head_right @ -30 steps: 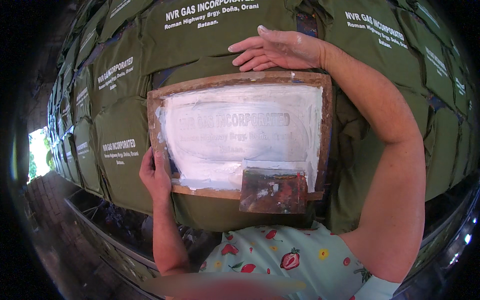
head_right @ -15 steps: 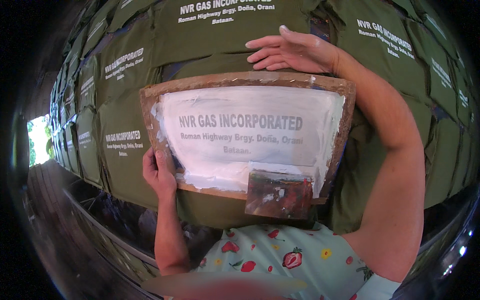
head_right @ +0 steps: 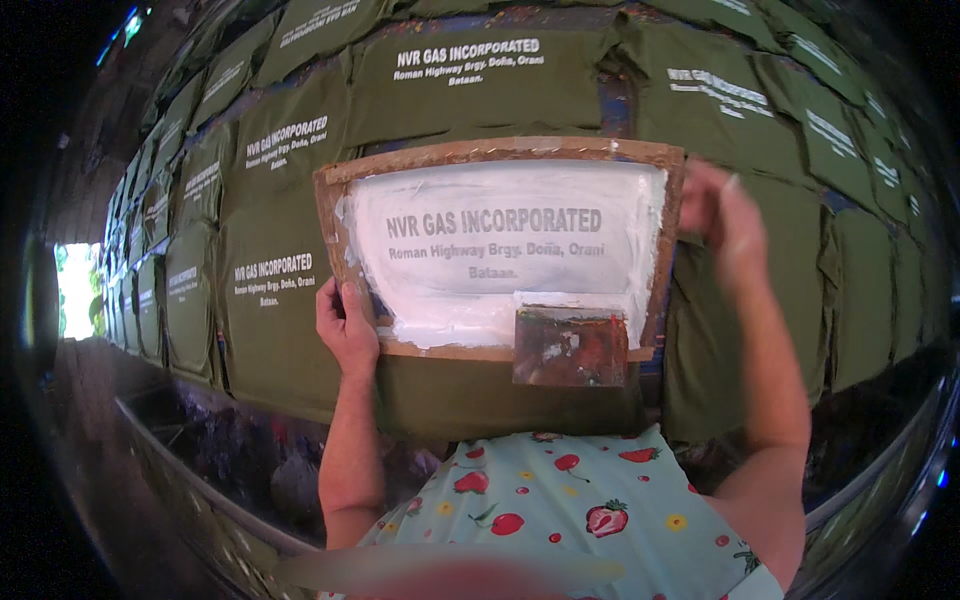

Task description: The person holds a wooden screen printing frame and uses a squeegee to spread white ink across the mesh. They repeatedly lift the frame, reposition it over green fabric bags, and continue spreading ink in short strokes.

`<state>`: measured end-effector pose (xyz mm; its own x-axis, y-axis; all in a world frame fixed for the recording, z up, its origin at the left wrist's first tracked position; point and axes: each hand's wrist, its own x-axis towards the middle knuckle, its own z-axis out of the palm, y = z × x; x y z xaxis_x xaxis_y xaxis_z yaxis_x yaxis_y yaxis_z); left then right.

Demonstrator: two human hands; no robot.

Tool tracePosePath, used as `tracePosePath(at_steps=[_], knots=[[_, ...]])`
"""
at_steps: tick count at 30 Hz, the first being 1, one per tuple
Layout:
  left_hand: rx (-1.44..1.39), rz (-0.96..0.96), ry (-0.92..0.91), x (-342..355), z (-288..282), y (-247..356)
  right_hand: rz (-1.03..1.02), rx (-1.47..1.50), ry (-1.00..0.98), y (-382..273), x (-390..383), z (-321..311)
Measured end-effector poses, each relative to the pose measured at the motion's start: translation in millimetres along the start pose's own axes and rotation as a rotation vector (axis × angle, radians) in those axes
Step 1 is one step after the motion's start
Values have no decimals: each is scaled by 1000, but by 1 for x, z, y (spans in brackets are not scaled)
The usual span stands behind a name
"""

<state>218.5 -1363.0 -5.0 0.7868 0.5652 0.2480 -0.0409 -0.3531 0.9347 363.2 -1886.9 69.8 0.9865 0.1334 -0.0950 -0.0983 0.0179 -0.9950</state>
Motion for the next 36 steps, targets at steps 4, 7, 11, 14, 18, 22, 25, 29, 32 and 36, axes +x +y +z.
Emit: tracePosePath(at_steps=[4, 7, 11, 14, 18, 22, 25, 29, 32, 36], knots=[[-48, 39, 2, 2, 3, -3, 179, 49, 185, 57, -118, 65], [-63, 16, -31, 12, 2, -2, -133, 19, 220, 75, -131, 87], [-188, -102, -120, 13, -1, 18, -197, 16, 325, 87, -153, 81], [-224, -30, -269, -50, 1, 60, -298, -42, 499, 65, -255, 32], [-455, -272, -637, -128, 17, 89, -291, -238, 712, 59, -383, -17], [-578, -177, -868, -188, 29, 101, -339, -15, 766, 62, -506, -21], [-679, -288, -1049, -218, 43, 111, -350, 42, 800, 57, -576, -12], [-718, -326, -1181, -246, 54, 125, -367, 81, 847, 62, -621, -5], [-740, -331, -1255, -260, 66, 132, -353, 40, 948, 73, -632, -22], [-762, -298, -1342, -289, 94, 147, -345, -147, 952, 92, -650, -77]])
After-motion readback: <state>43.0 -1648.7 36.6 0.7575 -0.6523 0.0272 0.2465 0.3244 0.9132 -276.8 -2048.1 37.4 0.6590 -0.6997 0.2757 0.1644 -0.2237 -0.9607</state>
